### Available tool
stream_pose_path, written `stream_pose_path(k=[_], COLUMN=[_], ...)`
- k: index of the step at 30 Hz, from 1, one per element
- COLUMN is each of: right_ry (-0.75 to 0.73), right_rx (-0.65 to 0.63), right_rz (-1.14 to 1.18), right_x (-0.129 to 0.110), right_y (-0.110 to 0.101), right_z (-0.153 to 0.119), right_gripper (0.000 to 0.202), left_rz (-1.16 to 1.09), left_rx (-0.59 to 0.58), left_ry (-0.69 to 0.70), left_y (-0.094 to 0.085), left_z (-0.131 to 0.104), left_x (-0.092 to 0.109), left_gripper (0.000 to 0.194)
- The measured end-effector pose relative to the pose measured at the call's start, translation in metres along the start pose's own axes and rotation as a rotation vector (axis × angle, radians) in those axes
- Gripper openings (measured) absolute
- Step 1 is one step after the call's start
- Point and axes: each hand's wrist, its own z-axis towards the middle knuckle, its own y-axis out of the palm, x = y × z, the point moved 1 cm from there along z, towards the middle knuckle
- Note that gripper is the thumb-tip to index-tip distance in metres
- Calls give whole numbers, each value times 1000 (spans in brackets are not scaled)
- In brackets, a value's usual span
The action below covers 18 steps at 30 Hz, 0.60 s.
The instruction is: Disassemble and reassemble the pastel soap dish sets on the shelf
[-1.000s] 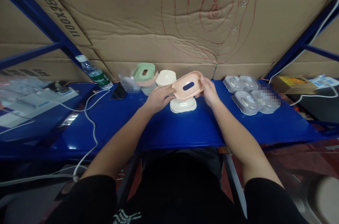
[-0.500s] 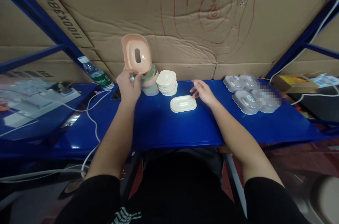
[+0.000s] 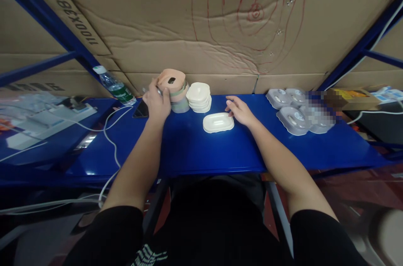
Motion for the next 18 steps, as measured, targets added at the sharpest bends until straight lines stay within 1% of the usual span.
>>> stream_pose_path(k=[3, 6, 7, 9, 11, 13, 14, 16, 18], right_ry=[-22, -90, -113, -148, -169, -176, -173, -174, -202], right_rx=[3, -22, -54, -166, -304, -401, -426, -449, -451], right_rz=[-58, -191, -242, -348, -466, -583, -626, -656, -618], right_x=[-2, -8, -10, -14, -16, -15, -13, -10, -8], right_y=[0, -4, -6, -10, -12, -11, -10, -8, -6], right_z=[-1, -3, -4, -7, -9, -11, -11, -11, -10], right_gripper=[60, 60, 63, 78, 97, 110, 111, 105, 93], left_rz=[-15, -5, 2, 14, 20, 9, -4, -44, -89], left_rx=[38, 53, 60, 76, 82, 75, 65, 15, -105], left_ry=[36, 51, 53, 63, 88, 129, 161, 249, 357], left_y=[3, 2, 0, -3, -6, -6, -5, -1, 5], left_z=[-1, -1, -1, -2, -4, -8, -11, -17, -26], left_x=[-3, -2, 0, 6, 15, 28, 34, 50, 65], left_gripper=[67, 73, 72, 68, 64, 59, 57, 51, 45])
